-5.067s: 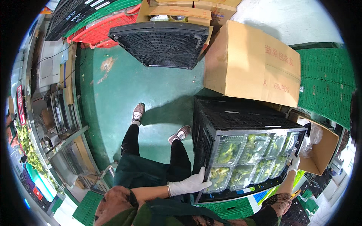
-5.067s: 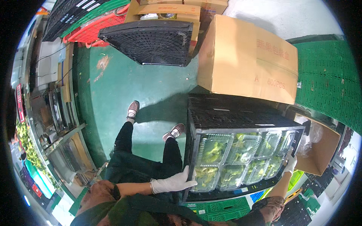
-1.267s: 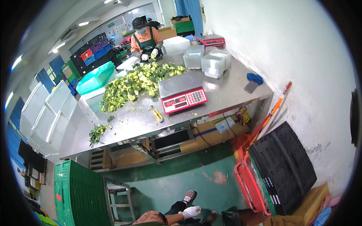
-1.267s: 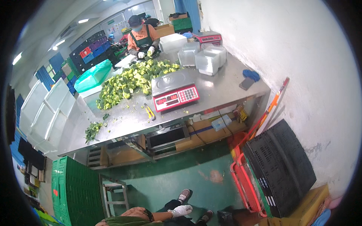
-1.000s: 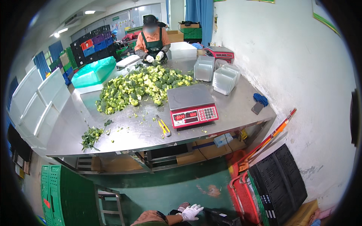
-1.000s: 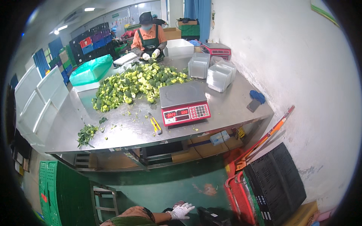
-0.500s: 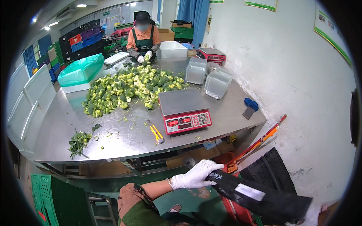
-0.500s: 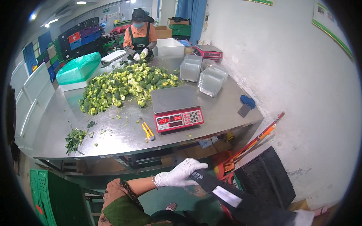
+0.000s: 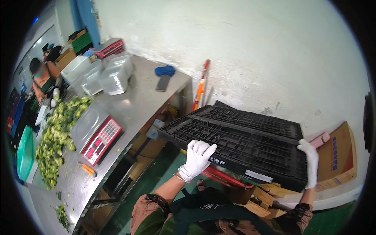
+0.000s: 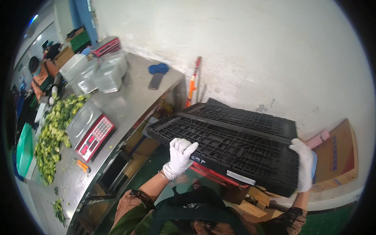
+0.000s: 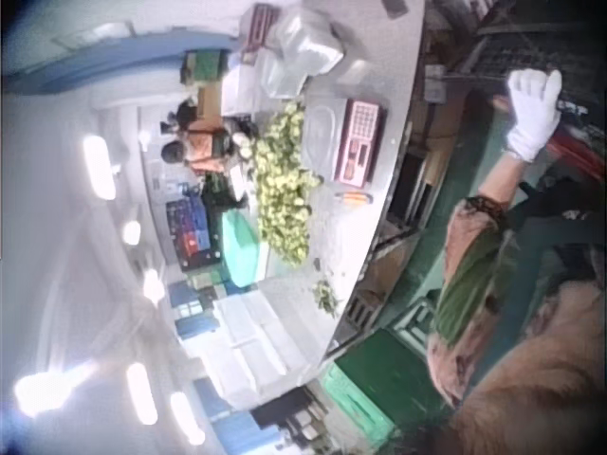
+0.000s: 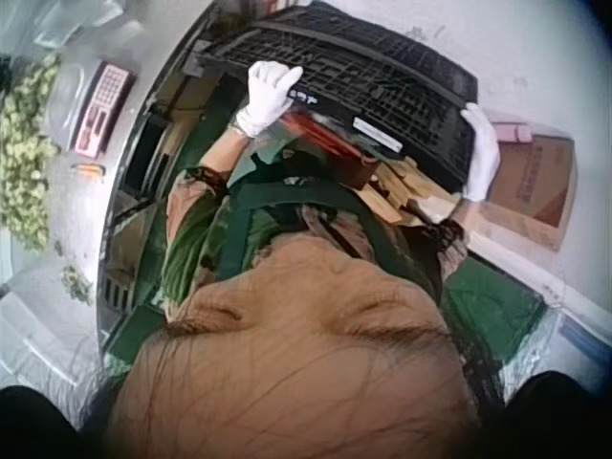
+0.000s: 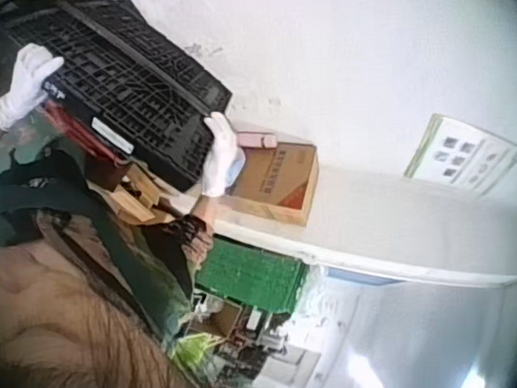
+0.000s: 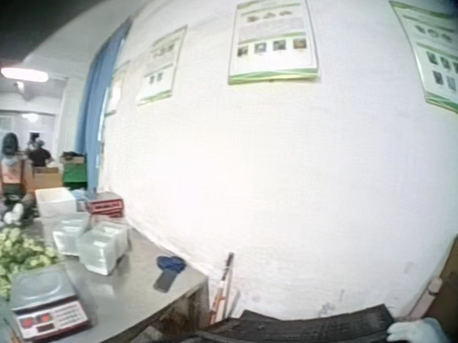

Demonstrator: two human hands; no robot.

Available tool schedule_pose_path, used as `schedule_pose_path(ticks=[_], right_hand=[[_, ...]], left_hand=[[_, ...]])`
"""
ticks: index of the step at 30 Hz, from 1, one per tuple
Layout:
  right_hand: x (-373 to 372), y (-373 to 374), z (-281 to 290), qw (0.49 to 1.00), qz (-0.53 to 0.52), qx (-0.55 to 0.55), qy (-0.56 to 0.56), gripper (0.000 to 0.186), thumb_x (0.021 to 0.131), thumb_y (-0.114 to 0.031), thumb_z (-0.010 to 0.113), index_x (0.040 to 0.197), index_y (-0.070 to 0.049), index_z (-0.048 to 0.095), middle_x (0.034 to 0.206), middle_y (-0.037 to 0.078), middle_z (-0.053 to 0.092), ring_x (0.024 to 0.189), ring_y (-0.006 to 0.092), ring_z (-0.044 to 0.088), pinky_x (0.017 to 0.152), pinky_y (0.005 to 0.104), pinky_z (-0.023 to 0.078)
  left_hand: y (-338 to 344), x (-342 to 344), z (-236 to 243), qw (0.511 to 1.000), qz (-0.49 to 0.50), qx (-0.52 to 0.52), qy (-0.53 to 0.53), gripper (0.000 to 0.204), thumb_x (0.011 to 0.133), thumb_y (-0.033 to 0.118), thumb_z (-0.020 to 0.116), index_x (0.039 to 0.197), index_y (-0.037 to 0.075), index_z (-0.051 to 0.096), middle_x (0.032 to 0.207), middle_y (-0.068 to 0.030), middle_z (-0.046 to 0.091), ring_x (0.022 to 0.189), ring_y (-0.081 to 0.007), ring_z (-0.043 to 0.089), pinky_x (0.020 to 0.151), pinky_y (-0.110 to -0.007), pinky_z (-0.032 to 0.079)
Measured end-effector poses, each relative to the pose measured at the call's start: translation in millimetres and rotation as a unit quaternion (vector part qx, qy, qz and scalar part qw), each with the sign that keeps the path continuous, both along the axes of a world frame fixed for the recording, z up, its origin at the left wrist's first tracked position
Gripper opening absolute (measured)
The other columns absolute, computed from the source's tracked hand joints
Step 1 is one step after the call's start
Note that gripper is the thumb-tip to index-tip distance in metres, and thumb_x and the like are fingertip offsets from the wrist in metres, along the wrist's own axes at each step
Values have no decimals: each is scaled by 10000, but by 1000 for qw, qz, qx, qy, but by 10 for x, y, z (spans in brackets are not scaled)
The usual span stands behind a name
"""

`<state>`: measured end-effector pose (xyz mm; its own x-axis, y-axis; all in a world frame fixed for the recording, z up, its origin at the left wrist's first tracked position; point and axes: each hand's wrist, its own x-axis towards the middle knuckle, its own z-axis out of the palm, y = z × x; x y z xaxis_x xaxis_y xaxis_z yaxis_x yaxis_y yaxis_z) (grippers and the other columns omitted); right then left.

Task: The person puts pieces of broccoli into a plastic container, weighs the container on a digital scale, and places the filled container into a black crate.

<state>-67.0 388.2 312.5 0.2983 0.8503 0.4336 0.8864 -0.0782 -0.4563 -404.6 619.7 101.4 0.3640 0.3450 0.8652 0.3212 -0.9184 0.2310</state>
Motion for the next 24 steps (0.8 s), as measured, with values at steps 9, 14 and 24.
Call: schedule_pose_path(ticks=[9, 14, 24], right_hand=[[1285, -354, -1537, 946, 36, -121, -298, 520, 620, 21, 756, 1094, -119, 594, 1247, 133, 603, 1222, 361, 577, 977, 467, 472], [1778, -195, -1827, 904, 41, -247, -348, 504, 729, -26, 709, 1218, -107, 616, 1348, 158, 566, 1246, 386, 554, 1020, 508, 455], [723, 1789, -2632, 982, 159, -47, -92, 255, 968, -198, 650, 1172, -49, 686, 1111, 166, 704, 1023, 333, 677, 911, 423, 546]], left_hand=[[-217, 666, -682, 961, -94, -11, 260, 487, 763, 179, 654, 1247, 166, 605, 992, -5, 533, 916, -201, 540, 790, -365, 434], [-265, 1055, -626, 914, -150, -84, 367, 621, 785, 202, 645, 1387, 147, 507, 1076, -28, 531, 985, -224, 544, 847, -413, 450], [256, 900, -1571, 902, -75, -223, 362, 615, 785, 342, 776, 1300, 77, 571, 1293, -116, 537, 1226, -285, 522, 961, -415, 451]])
